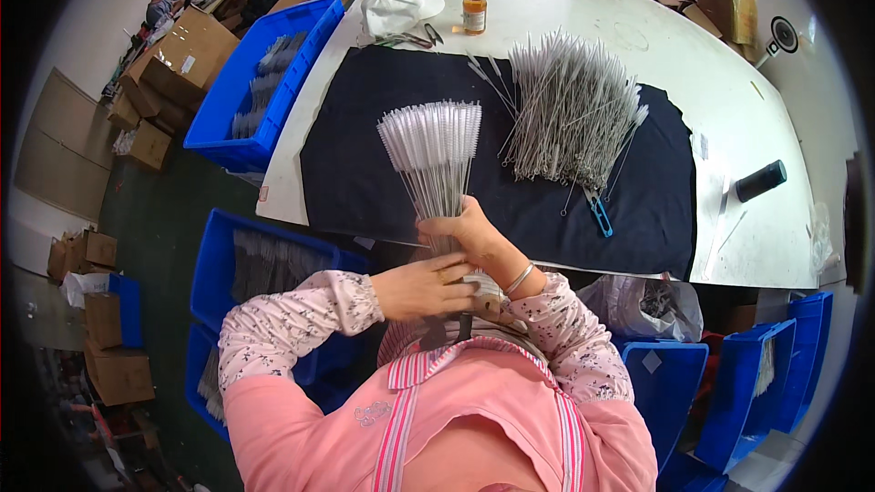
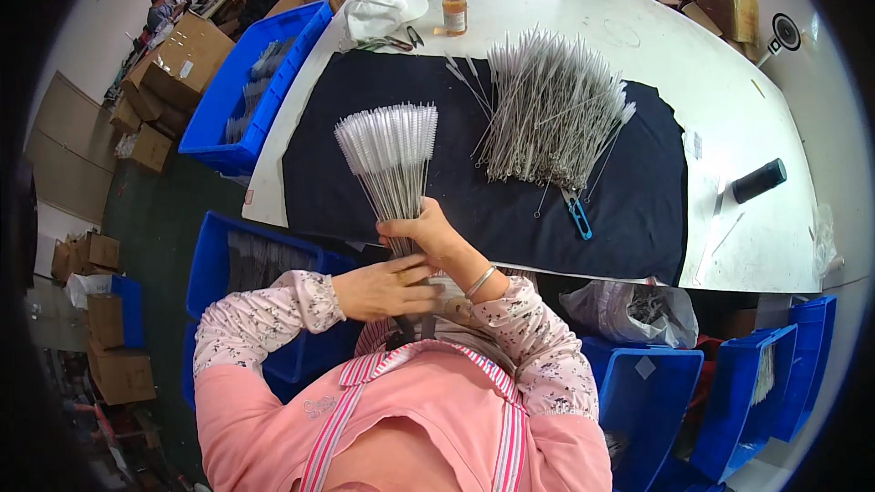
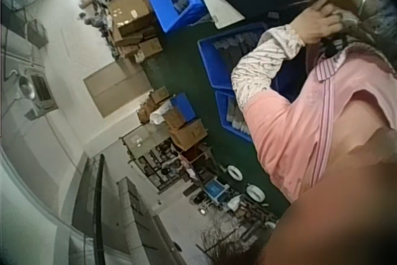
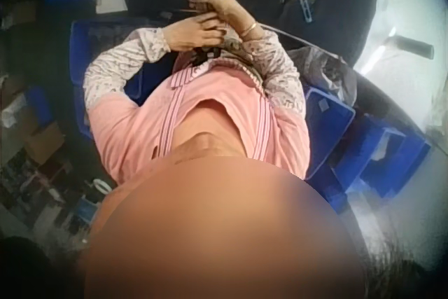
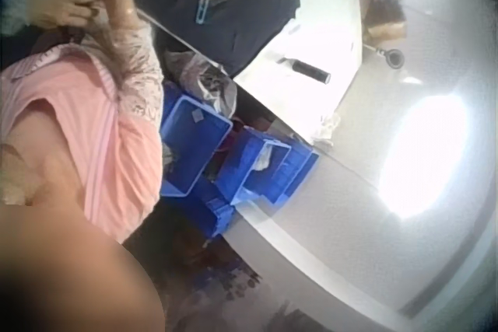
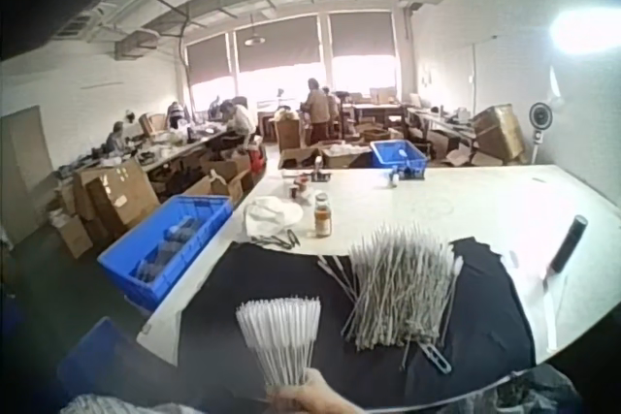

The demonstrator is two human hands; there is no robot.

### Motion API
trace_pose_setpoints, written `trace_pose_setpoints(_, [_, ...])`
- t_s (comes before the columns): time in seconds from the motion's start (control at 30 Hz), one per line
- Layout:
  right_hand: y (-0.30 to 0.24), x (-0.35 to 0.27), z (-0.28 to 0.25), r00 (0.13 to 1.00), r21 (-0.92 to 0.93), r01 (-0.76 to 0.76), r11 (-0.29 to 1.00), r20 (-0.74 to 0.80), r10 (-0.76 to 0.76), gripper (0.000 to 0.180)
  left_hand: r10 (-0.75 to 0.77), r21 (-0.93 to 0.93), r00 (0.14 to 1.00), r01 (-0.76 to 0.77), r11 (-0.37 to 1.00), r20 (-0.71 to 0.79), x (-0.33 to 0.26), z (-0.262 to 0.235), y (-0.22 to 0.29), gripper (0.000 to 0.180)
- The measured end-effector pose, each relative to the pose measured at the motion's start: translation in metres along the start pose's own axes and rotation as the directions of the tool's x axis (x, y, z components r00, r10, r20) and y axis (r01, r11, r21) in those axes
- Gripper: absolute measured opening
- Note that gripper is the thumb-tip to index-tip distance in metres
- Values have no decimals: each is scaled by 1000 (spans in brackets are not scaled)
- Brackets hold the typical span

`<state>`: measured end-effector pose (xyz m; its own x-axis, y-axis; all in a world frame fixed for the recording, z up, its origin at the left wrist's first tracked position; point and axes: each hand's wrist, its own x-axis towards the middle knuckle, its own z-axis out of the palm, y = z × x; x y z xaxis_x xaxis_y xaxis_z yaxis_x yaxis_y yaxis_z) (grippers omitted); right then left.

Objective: Bundling and organizing wire-handled cleaning brushes on a workbench into bundles.

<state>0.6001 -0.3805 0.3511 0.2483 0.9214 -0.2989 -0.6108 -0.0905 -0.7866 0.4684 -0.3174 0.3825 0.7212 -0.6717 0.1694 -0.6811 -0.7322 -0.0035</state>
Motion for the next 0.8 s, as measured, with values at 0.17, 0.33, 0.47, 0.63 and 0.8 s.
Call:
trace_pose_setpoints(0.17, [27, -15, -12, 996, -2, 57, 998, 64, -57, 27, -716, -588, 590, 446, 675, -374, -42, 13, 35, 53])
trace_pose_setpoints(0.33, [54, -40, 4, 994, 87, 47, 995, 99, -56, 36, -975, -940, 183, -294, -173, 122, -12, 51, 48, 95])
trace_pose_setpoints(0.47, [69, -46, -4, 990, 63, 23, 998, 137, -32, 41, -919, -923, 311, -219, -317, 242, -9, 72, 63, 75])
trace_pose_setpoints(0.63, [77, -45, -24, 927, -389, 376, 841, 151, -345, 62, -876, -923, 349, -65, -379, 334, -9, 68, 70, 50])
trace_pose_setpoints(0.8, [70, -53, -13, 937, -137, 316, 939, -112, -332, 29, -849, -810, 378, -316, -493, 369, -10, 68, 69, 55])
